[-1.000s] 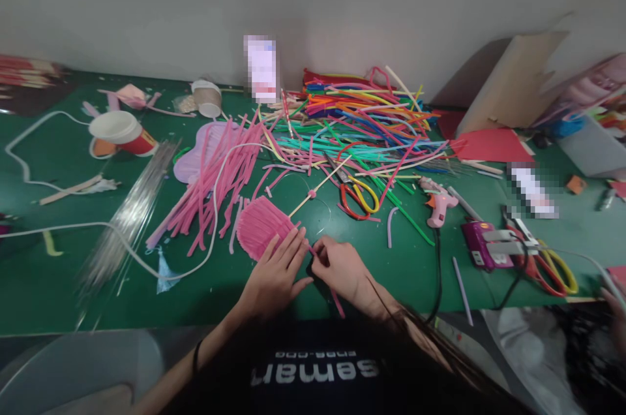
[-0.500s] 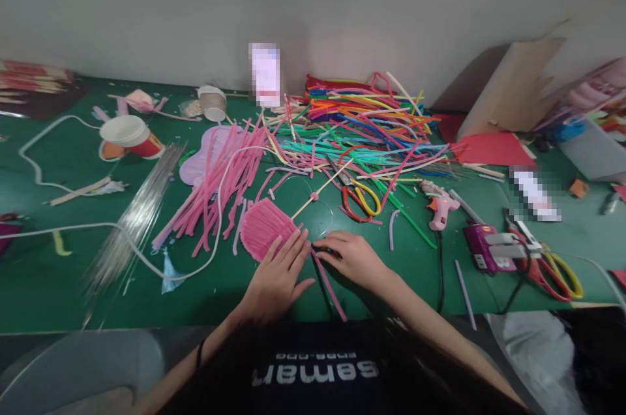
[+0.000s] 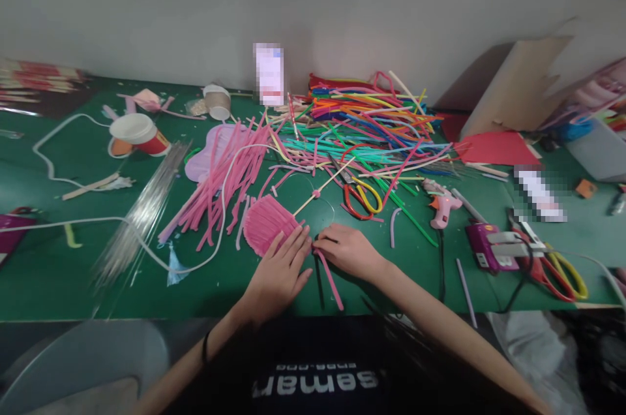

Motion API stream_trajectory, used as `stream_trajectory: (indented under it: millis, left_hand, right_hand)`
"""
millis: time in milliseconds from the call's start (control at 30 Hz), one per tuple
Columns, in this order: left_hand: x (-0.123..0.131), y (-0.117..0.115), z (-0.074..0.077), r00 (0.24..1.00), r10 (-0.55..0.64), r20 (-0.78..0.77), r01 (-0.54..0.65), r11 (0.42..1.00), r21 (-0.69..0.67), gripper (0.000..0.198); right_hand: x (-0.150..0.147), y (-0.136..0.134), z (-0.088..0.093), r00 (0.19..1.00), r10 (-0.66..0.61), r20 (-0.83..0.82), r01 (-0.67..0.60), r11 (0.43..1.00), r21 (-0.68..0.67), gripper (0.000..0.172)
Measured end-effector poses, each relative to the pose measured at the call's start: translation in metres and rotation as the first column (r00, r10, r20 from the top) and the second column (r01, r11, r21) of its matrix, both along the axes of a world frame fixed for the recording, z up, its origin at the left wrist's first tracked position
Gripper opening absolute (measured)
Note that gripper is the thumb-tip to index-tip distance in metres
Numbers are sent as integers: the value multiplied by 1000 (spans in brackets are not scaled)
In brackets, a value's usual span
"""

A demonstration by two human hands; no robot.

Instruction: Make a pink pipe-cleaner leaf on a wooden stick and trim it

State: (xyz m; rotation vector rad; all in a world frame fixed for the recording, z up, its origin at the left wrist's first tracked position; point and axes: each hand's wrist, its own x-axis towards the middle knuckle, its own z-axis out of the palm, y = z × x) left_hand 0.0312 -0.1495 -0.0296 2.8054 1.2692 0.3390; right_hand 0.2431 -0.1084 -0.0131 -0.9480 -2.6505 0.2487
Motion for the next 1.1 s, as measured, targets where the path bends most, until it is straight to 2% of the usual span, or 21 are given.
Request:
stream_trajectory:
  millis: [200, 367, 533, 833, 933, 1100]
  left_hand:
    - [0, -1, 1, 1000, 13, 15, -13, 1000, 12, 52]
    - [2, -22, 2, 996, 45, 83, -52, 995, 90, 45]
    - [11, -41, -1, 986, 121, 112, -126, 991, 36, 47]
    - [12, -40, -7, 989, 118, 90, -120, 993, 20, 52]
    - [13, -40, -6, 985, 128, 115, -130, 991, 13, 51]
    - [12, -39, -4, 986, 116, 122, -117, 993, -1, 53]
  right_hand:
    - [0, 9, 3, 995, 78, 60, -81, 996, 40, 20]
    - [-1, 13, 7, 991, 97, 91, -98, 995, 11, 21]
    - [-2, 14, 9, 995, 75, 66, -71, 995, -65, 22]
    - [-13, 22, 20, 994, 41, 97, -16, 970, -244, 13]
    - [-15, 31, 20, 998, 7, 64, 14, 942, -334, 9]
    - [-13, 42, 14, 996, -72, -52, 30, 821, -570, 12]
